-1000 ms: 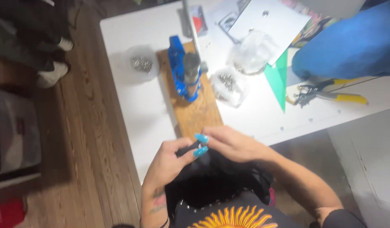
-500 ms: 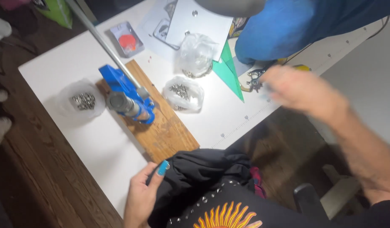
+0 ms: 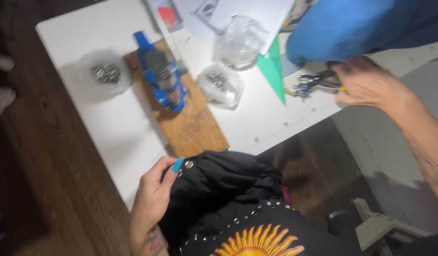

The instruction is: Attaching metal grommets to a black garment using a rotary hole punch and a manual press

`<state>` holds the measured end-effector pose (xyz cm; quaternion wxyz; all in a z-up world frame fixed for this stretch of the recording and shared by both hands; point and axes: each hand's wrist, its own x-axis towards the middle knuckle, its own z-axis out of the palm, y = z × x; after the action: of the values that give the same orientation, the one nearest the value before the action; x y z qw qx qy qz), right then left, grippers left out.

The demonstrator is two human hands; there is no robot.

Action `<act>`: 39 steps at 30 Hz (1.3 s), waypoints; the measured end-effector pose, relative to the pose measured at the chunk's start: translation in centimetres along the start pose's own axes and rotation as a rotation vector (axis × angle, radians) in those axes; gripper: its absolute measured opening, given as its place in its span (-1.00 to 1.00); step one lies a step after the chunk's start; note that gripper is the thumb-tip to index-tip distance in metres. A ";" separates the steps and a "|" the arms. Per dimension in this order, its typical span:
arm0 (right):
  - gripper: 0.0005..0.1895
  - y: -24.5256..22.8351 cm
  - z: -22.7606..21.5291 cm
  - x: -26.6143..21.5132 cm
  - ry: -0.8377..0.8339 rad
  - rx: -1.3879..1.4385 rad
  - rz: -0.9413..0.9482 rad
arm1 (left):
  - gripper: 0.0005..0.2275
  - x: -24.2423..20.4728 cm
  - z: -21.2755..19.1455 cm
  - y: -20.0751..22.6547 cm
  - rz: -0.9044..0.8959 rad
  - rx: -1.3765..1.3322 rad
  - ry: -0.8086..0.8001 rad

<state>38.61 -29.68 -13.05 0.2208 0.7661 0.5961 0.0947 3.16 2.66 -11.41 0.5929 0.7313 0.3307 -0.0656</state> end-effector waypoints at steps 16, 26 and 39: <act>-0.80 -8.5 -5.3 0.7 -0.017 0.776 0.186 | -0.90 -1.3 -1.6 -2.3 0.282 0.100 0.067; -0.55 -13.9 -14.8 13.9 0.272 0.281 -0.489 | -0.90 -3.9 -2.4 -1.8 0.177 0.197 0.054; -0.73 -17.1 -16.5 15.1 0.315 0.194 -0.554 | -0.84 -4.3 -3.9 -0.5 0.145 0.280 -0.050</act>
<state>21.08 -8.23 -7.98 0.0694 0.5684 0.8147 0.0911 -1.61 4.46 -8.55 0.4965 0.8268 0.2499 -0.0864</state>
